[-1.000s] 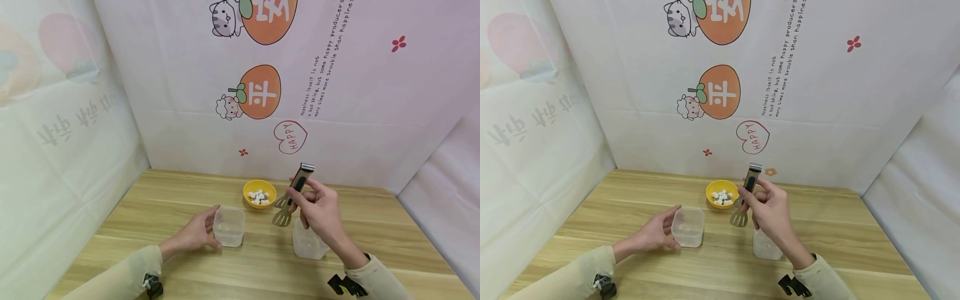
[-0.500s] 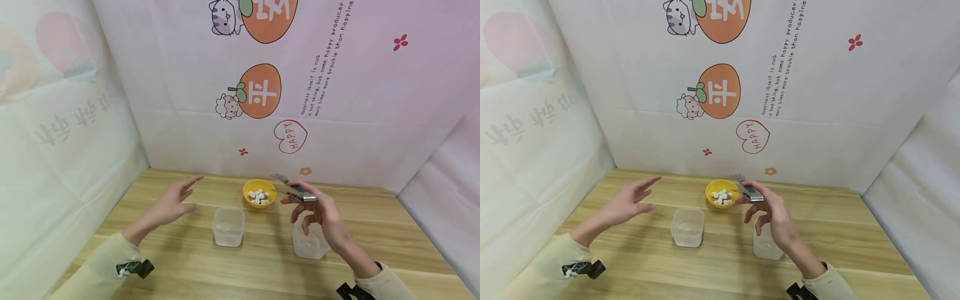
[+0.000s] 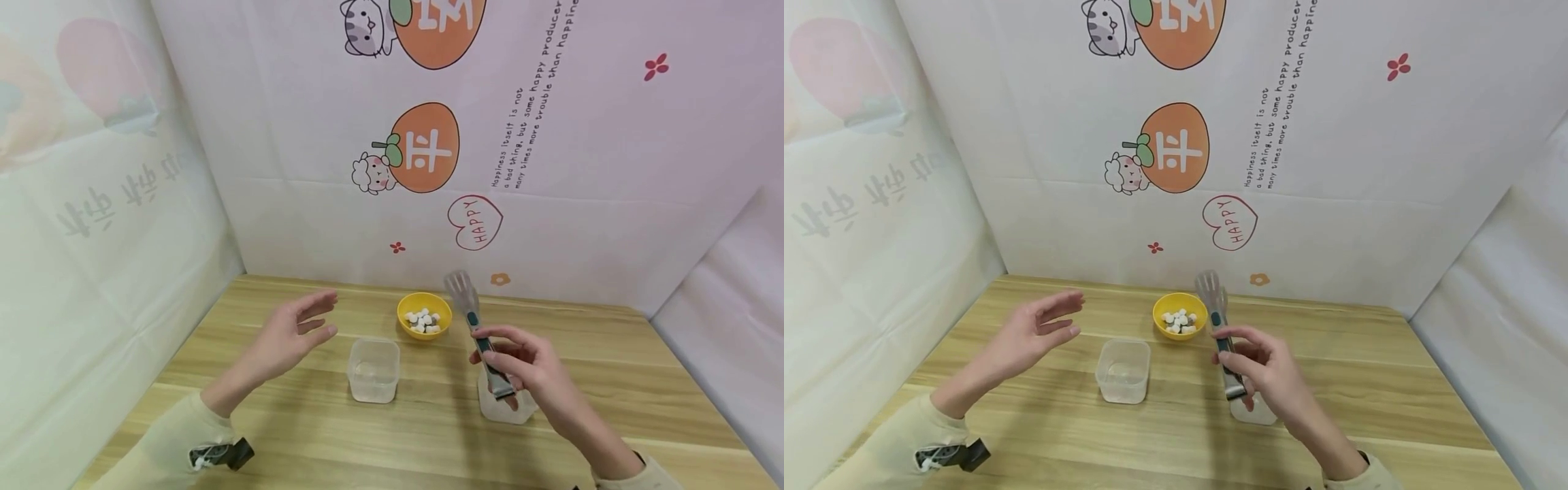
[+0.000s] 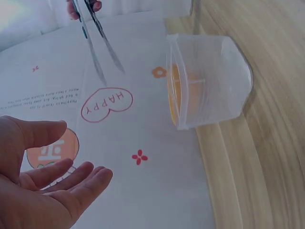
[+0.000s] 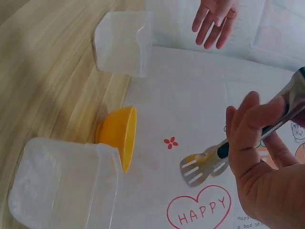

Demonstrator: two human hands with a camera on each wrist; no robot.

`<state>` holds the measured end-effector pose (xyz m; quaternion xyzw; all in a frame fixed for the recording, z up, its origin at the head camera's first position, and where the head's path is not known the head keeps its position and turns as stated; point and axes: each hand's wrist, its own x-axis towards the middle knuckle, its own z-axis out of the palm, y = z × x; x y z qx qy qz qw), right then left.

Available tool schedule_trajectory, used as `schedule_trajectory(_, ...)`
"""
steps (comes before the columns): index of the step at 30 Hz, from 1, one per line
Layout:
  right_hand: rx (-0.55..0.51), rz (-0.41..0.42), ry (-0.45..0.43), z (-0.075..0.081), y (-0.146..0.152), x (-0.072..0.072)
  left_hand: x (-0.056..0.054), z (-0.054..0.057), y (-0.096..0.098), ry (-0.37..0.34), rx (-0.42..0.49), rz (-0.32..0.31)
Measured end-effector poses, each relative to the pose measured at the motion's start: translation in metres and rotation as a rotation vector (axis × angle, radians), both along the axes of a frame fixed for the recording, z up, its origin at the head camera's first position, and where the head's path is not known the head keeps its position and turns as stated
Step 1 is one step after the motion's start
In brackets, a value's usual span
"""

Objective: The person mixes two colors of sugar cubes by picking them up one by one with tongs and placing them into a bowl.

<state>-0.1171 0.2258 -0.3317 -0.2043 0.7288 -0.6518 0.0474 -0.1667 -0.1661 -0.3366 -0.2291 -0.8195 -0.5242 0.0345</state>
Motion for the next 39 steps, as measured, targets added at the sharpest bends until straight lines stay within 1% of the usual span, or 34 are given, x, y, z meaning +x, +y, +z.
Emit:
schedule_trajectory(3, 0.078, -0.088, -0.014, -0.003, -0.003, 0.008, 0.004, -0.002, 0.005, -0.007, 0.013, -0.008)
schedule_trajectory(7, 0.233, -0.235, 0.057, -0.008, -0.008, 0.021, 0.011, -0.005, 0.012, -0.014, 0.014, -0.019)
schedule_trajectory(10, 0.382, -0.349, 0.164, -0.014, -0.009, 0.031, 0.016, -0.006, 0.016, -0.009, 0.004, -0.031)
schedule_trajectory(11, 0.411, -0.375, 0.191, -0.016, -0.009, 0.034, 0.017, -0.006, 0.017, -0.002, 0.000, -0.035)
schedule_trajectory(13, 0.460, -0.423, 0.274, -0.020, -0.006, 0.039, 0.019, -0.006, 0.018, 0.009, -0.013, -0.034)
schedule_trajectory(16, 0.468, -0.466, 0.405, -0.029, 0.002, 0.044, 0.022, -0.005, 0.020, 0.029, -0.032, -0.025)
schedule_trajectory(17, 0.466, -0.487, 0.442, -0.032, 0.006, 0.045, 0.023, -0.005, 0.020, 0.034, -0.039, -0.023)
schedule_trajectory(19, 0.494, -0.547, 0.527, -0.039, 0.015, 0.047, 0.024, -0.006, 0.021, 0.046, -0.058, -0.018)
schedule_trajectory(21, 0.530, -0.599, 0.580, -0.045, 0.025, 0.050, 0.025, -0.007, 0.021, 0.064, -0.082, -0.010)
schedule_trajectory(23, 0.574, -0.651, 0.614, -0.050, 0.036, 0.051, 0.027, -0.009, 0.022, 0.105, -0.127, 0.009)
schedule_trajectory(26, 0.624, -0.690, 0.610, -0.056, 0.050, 0.053, 0.029, -0.013, 0.022, 0.194, -0.224, 0.055)
schedule_trajectory(28, 0.647, -0.706, 0.624, -0.059, 0.061, 0.053, 0.031, -0.016, 0.023, 0.253, -0.292, 0.084)
schedule_trajectory(30, 0.668, -0.715, 0.616, -0.063, 0.071, 0.053, 0.033, -0.020, 0.024, 0.296, -0.349, 0.112)
schedule_trajectory(34, 0.722, -0.725, 0.606, -0.071, 0.091, 0.050, 0.038, -0.025, 0.025, 0.349, -0.415, 0.147)
schedule_trajectory(39, 0.804, -0.704, 0.516, -0.083, 0.110, 0.048, 0.043, -0.028, 0.027, 0.420, -0.460, 0.161)
